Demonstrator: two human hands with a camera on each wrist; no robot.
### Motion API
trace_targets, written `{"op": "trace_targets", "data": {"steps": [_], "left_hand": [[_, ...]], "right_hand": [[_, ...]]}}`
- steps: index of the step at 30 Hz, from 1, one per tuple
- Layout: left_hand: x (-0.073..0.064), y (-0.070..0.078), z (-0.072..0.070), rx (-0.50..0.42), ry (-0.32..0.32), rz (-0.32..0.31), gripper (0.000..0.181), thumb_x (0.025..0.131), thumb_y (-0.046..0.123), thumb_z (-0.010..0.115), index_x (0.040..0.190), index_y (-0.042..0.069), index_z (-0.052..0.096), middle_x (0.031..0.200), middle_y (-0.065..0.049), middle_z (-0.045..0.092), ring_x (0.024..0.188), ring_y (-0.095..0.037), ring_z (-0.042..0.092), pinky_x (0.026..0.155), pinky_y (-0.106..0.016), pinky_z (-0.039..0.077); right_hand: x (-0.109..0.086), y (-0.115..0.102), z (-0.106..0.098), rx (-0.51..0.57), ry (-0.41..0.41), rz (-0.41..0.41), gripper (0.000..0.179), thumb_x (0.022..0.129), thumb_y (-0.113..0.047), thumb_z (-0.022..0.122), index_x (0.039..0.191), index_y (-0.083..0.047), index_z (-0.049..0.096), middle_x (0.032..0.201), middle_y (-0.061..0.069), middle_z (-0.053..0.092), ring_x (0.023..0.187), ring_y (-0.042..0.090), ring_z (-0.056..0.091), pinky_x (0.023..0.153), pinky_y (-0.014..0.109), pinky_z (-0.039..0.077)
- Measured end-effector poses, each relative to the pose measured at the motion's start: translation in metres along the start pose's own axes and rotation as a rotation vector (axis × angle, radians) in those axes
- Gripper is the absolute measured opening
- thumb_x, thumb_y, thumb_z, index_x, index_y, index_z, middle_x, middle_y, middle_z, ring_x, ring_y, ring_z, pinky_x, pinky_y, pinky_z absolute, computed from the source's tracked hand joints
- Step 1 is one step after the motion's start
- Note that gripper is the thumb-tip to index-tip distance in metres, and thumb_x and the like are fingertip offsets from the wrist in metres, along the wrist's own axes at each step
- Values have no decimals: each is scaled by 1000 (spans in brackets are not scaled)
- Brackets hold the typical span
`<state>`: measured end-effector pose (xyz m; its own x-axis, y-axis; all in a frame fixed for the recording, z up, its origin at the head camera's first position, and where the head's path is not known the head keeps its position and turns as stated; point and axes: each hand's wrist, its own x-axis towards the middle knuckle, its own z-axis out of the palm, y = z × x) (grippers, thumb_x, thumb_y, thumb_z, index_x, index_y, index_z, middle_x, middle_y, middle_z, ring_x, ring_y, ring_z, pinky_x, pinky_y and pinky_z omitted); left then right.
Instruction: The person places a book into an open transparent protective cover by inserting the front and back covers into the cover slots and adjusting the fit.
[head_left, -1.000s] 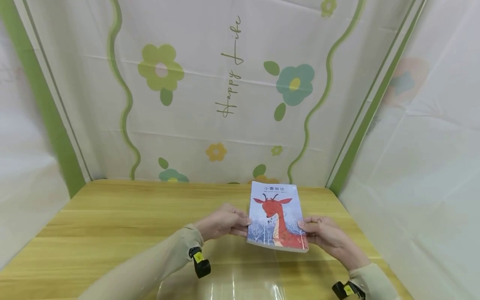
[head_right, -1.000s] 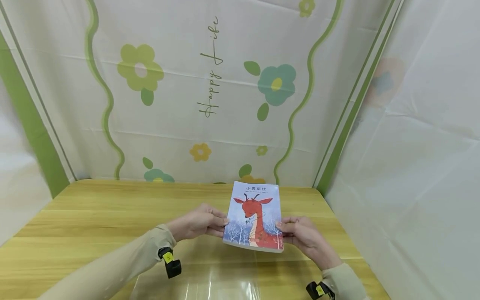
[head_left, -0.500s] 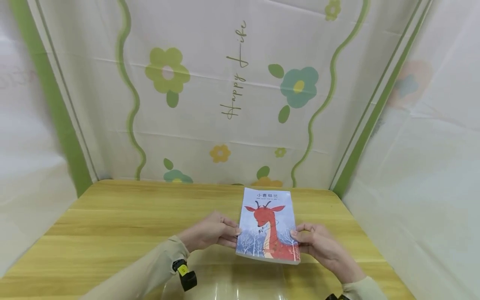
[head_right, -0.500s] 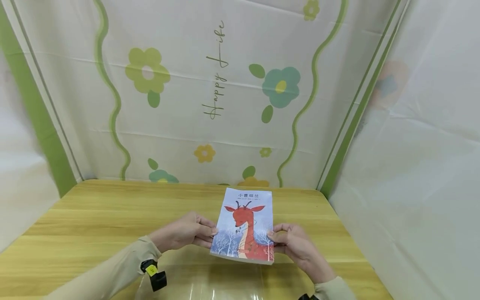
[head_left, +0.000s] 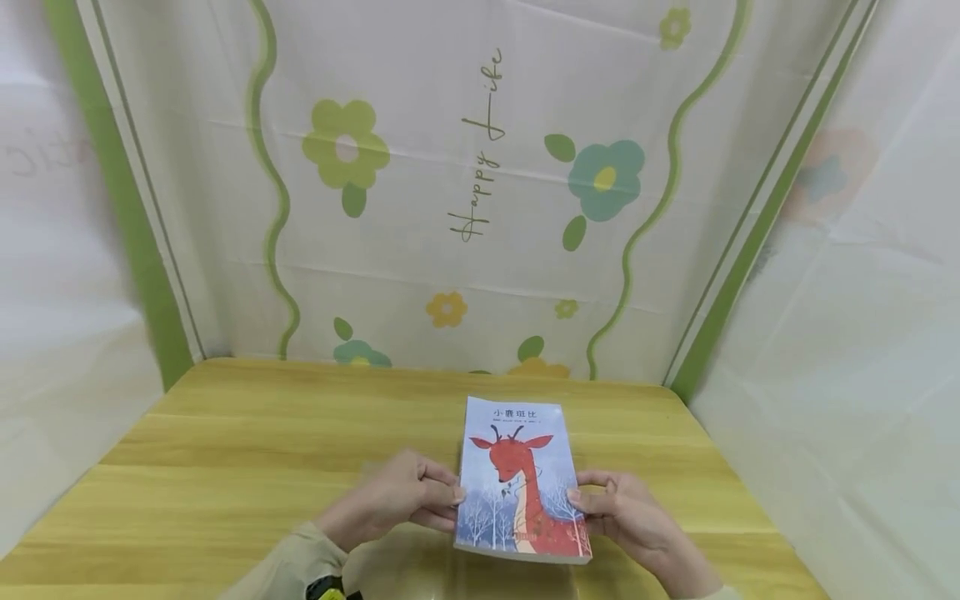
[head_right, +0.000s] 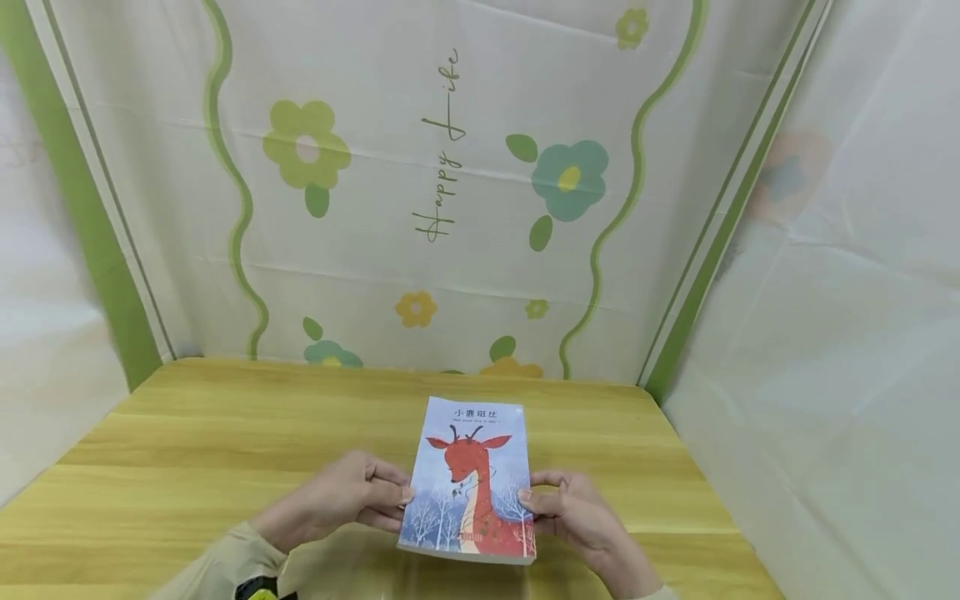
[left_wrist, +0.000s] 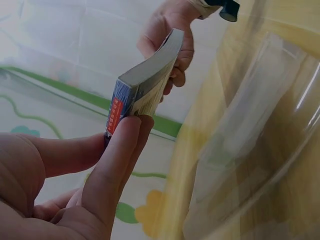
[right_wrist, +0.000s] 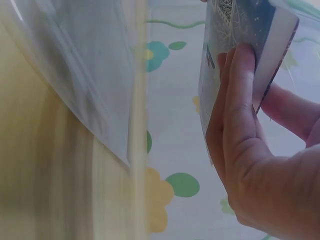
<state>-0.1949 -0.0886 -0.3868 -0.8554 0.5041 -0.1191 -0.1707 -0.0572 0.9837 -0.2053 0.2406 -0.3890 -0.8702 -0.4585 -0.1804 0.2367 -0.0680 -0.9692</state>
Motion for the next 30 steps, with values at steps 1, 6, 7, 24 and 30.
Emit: {"op": "trace_targets", "data": {"steps": [1,6,7,24,30], "left_hand": [[-2,-2,0,1,10,0,18,91,3,68,102,-12,69,91,-23,70,79,-31,71,72,-39,58],[-9,-12,4,42,50,2,13,90,2,69,97,-9,71,86,-22,71,73,-30,71,68,-40,59],[-11,-13,5,48,55,0,12,89,2,69,96,-8,71,86,-21,71,72,-29,71,68,-40,59],[-22,-44,18,90,41,13,7,89,-3,68,85,-7,72,74,-19,70,63,-27,70,59,-35,59],[-25,-47,17,131,35,-19,9,89,-1,69,81,-4,72,70,-16,69,58,-17,66,58,-31,58]], "right_hand": [[0,2,1,9,-6,4,29,92,0,64,117,12,56,98,17,70,86,23,69,78,36,57],[0,7,3,49,-43,12,20,92,1,61,111,6,62,98,16,71,87,21,69,78,35,57],[0,8,3,54,-50,15,18,92,1,61,109,5,63,98,16,71,87,22,69,78,36,57],[-2,20,-3,-30,-194,89,11,88,1,58,99,0,57,104,23,68,91,26,69,79,36,57],[2,27,-3,-122,-220,140,42,87,-1,60,126,12,51,109,25,67,95,28,67,80,36,57]]}}
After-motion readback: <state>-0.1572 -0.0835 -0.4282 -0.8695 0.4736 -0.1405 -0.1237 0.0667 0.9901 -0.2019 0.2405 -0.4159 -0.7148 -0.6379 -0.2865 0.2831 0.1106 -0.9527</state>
